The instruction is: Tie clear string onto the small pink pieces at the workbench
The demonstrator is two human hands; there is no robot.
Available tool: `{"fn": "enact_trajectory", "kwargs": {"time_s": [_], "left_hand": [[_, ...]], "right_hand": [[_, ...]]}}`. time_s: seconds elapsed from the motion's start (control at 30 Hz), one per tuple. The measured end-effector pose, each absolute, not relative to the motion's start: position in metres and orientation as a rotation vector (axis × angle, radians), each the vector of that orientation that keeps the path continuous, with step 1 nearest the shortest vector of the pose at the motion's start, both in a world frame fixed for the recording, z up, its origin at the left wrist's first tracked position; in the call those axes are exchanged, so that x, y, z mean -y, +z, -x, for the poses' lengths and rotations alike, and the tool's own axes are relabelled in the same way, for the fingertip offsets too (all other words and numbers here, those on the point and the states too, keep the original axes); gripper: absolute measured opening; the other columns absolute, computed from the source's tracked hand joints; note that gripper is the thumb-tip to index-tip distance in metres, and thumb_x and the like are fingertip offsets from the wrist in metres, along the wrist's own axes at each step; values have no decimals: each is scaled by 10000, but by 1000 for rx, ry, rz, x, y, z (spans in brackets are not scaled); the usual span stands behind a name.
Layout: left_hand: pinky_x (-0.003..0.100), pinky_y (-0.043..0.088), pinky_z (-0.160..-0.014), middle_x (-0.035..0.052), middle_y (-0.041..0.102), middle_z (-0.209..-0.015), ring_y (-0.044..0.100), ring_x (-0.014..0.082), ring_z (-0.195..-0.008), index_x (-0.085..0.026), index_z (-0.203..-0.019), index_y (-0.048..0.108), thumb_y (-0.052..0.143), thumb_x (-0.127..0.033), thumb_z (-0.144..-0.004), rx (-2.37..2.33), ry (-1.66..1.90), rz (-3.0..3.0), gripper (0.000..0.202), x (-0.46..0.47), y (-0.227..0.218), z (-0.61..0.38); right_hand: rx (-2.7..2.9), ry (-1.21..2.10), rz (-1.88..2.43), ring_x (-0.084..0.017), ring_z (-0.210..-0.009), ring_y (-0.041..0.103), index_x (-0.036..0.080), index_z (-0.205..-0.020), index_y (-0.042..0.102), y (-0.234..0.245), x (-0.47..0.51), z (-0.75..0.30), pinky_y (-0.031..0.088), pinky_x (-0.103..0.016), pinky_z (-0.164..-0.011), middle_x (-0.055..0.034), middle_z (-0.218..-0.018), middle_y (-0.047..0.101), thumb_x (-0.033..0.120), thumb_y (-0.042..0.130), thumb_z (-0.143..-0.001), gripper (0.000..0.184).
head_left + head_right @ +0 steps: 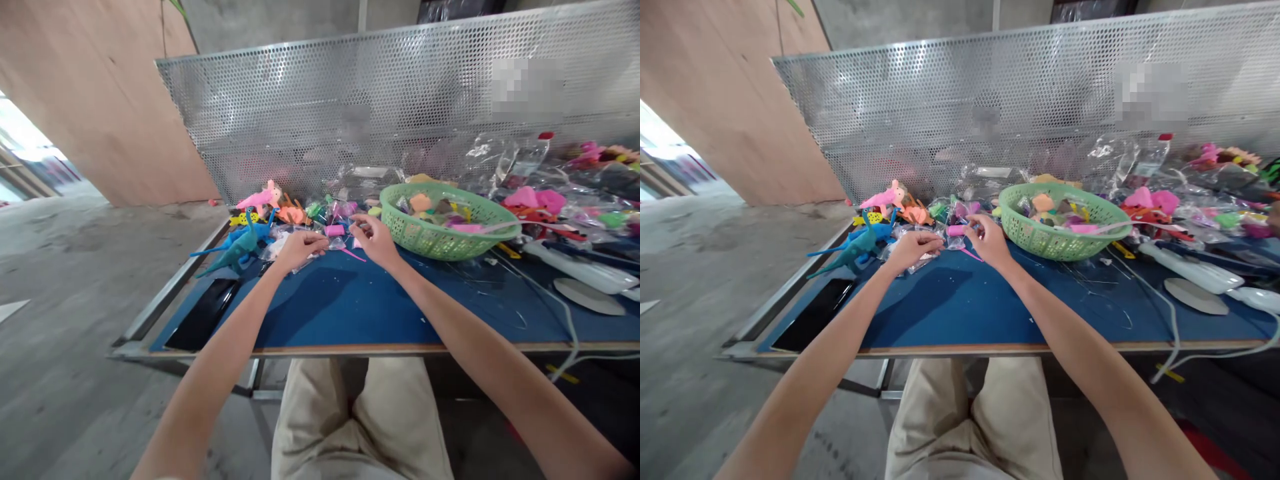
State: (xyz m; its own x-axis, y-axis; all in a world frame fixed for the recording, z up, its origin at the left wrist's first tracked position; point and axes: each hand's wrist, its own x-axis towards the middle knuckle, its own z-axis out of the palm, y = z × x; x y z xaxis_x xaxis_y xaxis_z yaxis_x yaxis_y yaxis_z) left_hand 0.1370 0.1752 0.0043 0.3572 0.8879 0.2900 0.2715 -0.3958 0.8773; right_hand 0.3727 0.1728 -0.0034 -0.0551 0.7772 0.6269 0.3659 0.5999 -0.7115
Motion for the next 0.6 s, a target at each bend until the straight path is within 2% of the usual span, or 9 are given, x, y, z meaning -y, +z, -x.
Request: {"fn": "enact_trajectory", "kwargs": {"time_s": [0.1, 0.3, 0.5, 0.6], "left_hand": [[313, 528, -662, 50, 752, -753, 696, 202, -666, -223, -890, 793, 737, -457, -815, -1069, 998, -2012, 252, -175, 8, -126], [291, 438, -618, 16, 712, -660, 604, 174, -583, -262, -750, 770, 709, -412, -842, -1201, 928, -2409, 186, -183, 3, -122], [289, 450, -654, 27, 725, -721, 621, 189, -631, -257, -813, 775, 729, -399, -823, -1225, 970, -2346, 149, -188, 2, -118], [292, 473, -705, 46, 746, -789, 650, 200, -688, -245, -863, 786, 748, -370, -806, -1235, 987, -2275, 143, -189, 3, -115]], "right_hand": [[1659, 526, 937, -211, -763, 642, 227, -1191, 678, -3, -175, -378, 507, -338, -657, -86, -1021, 725, 527, 616, -900, 423], [1569, 644, 925, -171, -548, 581, 215, -947, 741, -4, -175, -378, 473, -322, -553, -53, -788, 742, 453, 596, -914, 281], [1680, 718, 924, -181, -651, 646, 222, -896, 721, -9, -185, -389, 542, -336, -663, -43, -796, 734, 410, 624, -889, 212], [1669, 771, 928, -178, -654, 651, 215, -898, 714, -10, -189, -391, 549, -333, -662, -48, -797, 725, 416, 631, -878, 218]]}}
